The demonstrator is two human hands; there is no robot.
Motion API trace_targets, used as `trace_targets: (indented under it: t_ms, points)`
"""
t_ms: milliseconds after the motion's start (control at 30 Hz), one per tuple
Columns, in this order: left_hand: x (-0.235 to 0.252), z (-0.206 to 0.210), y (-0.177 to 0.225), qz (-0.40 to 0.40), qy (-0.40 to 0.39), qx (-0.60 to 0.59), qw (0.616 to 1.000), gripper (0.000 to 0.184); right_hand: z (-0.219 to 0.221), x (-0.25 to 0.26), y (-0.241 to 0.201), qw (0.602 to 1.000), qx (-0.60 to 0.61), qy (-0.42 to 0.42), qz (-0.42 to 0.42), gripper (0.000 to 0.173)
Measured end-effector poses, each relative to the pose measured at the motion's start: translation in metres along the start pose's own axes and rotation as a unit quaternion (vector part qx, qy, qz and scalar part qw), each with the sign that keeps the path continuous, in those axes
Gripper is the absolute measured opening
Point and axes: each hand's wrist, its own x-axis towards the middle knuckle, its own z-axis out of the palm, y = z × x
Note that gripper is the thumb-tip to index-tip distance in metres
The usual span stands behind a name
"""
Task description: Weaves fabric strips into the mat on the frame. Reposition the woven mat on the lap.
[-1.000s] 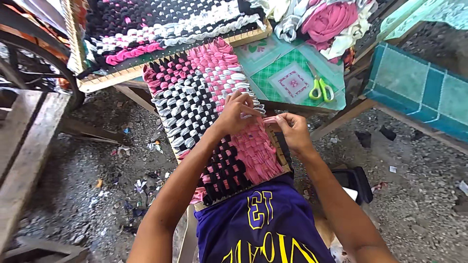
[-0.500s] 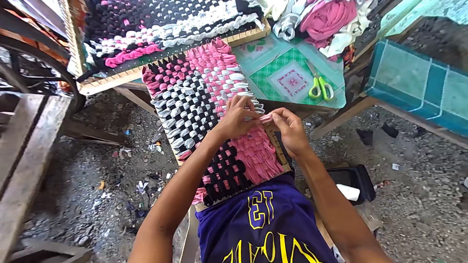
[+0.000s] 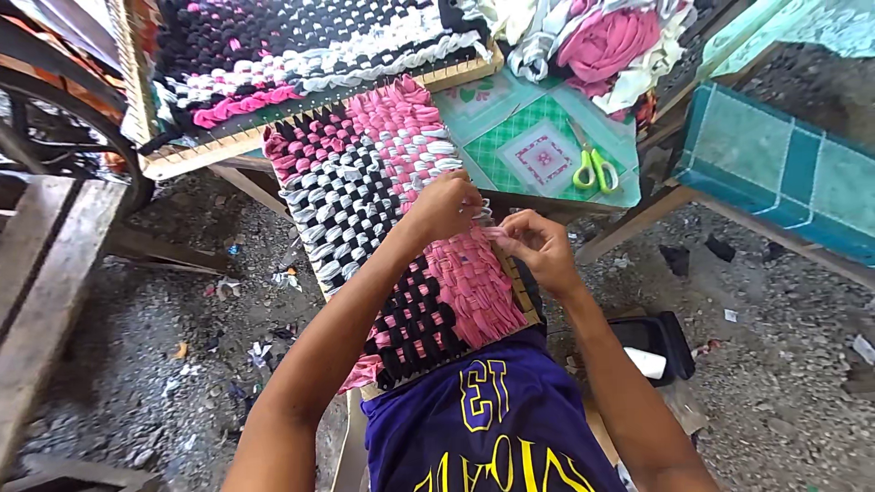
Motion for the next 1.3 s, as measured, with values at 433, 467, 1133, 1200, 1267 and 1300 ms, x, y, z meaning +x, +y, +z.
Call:
trace_targets:
  t_ms: [433, 467, 1133, 1200, 1267, 1300]
  points:
    - [0.013, 0.004, 0.011, 0.133, -0.094, 0.093, 0.982, 0.03, 0.014, -0.019, 0.008, 0.98, -0.162, 0.04, -0.108, 0.011]
    - [0.015, 0.003, 0.009, 0.14, -0.103, 0.092, 0.981, 0.028, 0.014, -0.019, 0.008, 0.981, -0.157, 0.044, -0.101, 0.011]
    - [0.05, -0.001, 0.043, 0.103, -0.203, 0.29, 0.929, 0.021, 0.022, -0.021, 0.009, 0.99, -0.087, 0.114, 0.004, 0.017]
    - [0.044, 0.0, 0.041, 0.094, -0.173, 0.269, 0.943, 0.016, 0.025, -0.022, 0.009, 0.989, -0.085, 0.121, 0.02, 0.018]
    - [0.037, 0.0, 0.035, 0.096, -0.135, 0.243, 0.956, 0.012, 0.026, -0.022, 0.007, 0.988, -0.088, 0.121, 0.028, 0.018]
    - [0.033, -0.001, 0.032, 0.101, -0.111, 0.219, 0.964, 0.01, 0.026, -0.022, 0.005, 0.988, -0.092, 0.123, 0.034, 0.019]
